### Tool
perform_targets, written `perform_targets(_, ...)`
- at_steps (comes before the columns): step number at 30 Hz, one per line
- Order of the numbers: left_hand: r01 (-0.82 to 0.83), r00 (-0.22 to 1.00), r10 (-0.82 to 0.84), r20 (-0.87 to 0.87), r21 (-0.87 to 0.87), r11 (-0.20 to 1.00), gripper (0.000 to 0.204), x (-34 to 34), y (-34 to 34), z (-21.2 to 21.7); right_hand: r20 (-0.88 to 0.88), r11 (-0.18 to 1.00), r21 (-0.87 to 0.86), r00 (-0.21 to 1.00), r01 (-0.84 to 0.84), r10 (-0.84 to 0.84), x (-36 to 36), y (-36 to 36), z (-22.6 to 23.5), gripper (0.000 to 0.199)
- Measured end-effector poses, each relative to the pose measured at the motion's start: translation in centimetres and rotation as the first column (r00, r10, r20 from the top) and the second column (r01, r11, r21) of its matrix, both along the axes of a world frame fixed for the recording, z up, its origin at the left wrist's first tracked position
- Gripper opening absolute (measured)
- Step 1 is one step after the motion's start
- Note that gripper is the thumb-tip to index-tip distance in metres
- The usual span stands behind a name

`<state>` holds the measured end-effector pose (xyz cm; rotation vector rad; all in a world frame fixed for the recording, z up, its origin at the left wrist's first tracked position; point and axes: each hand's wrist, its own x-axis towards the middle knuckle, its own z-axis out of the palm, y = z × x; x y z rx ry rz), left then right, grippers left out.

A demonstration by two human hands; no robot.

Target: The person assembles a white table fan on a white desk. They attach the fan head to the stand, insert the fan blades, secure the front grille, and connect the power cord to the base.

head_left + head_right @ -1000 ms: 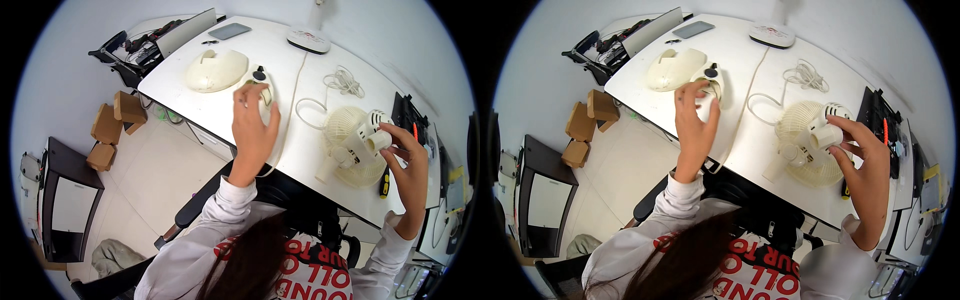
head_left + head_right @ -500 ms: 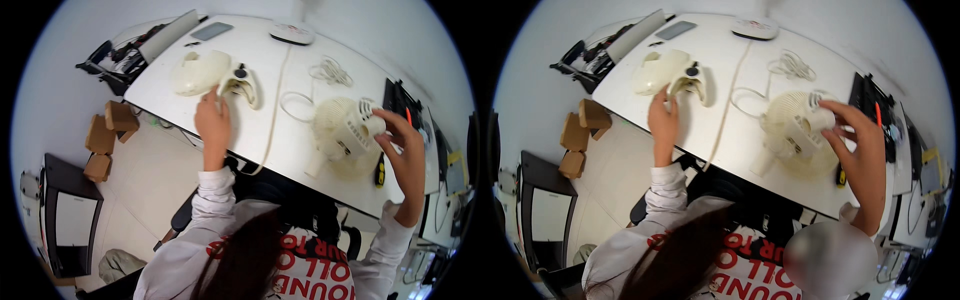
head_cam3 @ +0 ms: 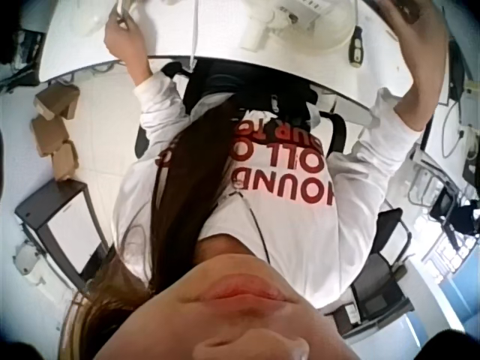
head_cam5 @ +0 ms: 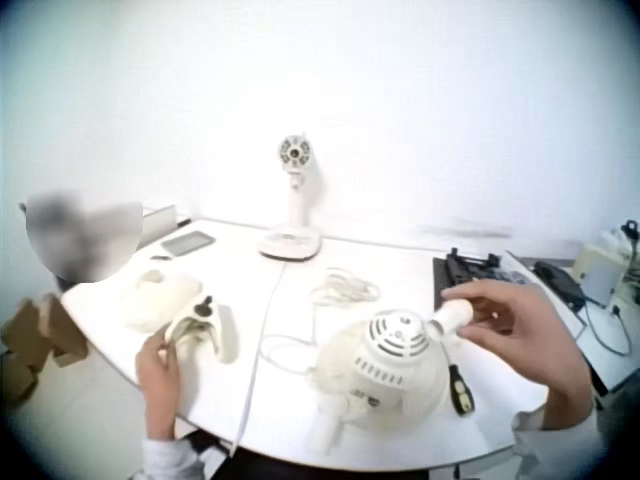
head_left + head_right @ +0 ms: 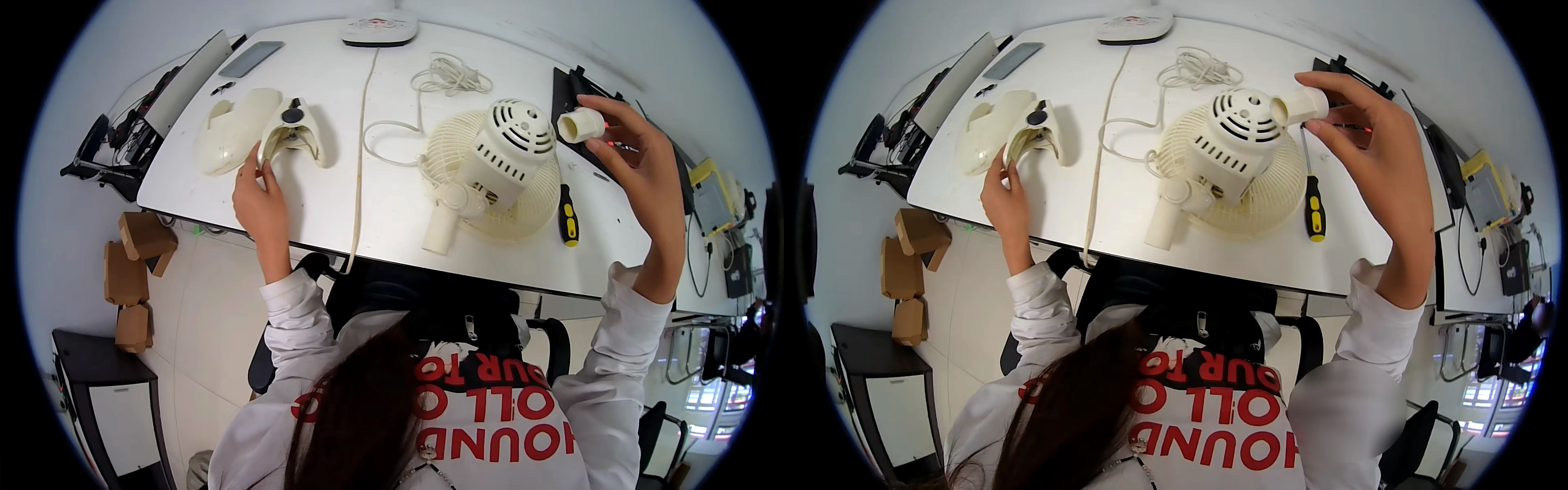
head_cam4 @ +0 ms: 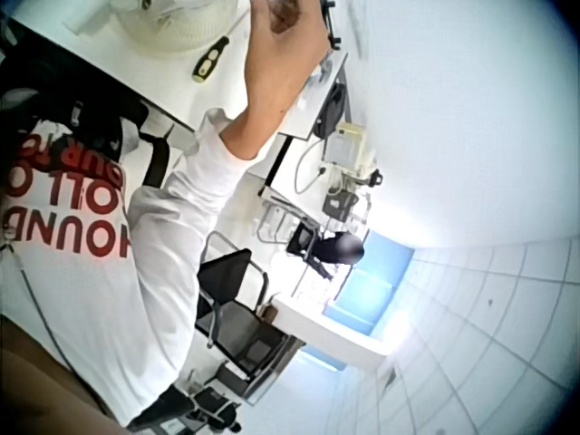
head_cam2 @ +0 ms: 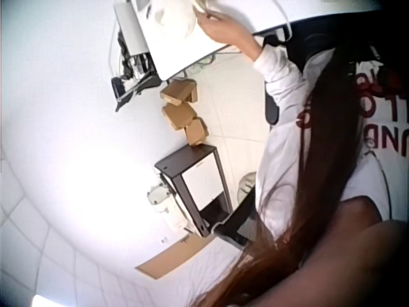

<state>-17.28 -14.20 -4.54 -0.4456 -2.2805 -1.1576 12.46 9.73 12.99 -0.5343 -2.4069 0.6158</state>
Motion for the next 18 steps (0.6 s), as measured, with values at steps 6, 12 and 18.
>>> perform_targets(6, 0.017, 0.998, -0.018, -0.053, -0.005, 1.0, 0.032, -0.3, -0.4, -0.6, 0.002, 0.997, -0.078, 1.0, -0.026, 0.026, 0.6, -0.2, -0.1, 0.036)
perform_targets(12, 0.159, 0.984, -0.172, 0.055, 0.188, 0.969, 0.035, 0.0, -0.3, 1.1, 0.038, 0.993, -0.113, 0.999, -0.026, 0.03, 0.0, -0.9, -0.6, 0.036)
perform_targets(18, 0.317, 0.945, -0.325, -0.029, 0.322, 0.892, 0.037, 0.3, 0.8, 2.2, 0.051, 0.988, -0.134, 0.995, -0.072, 0.08, -0.5, -1.3, -0.9, 0.036)
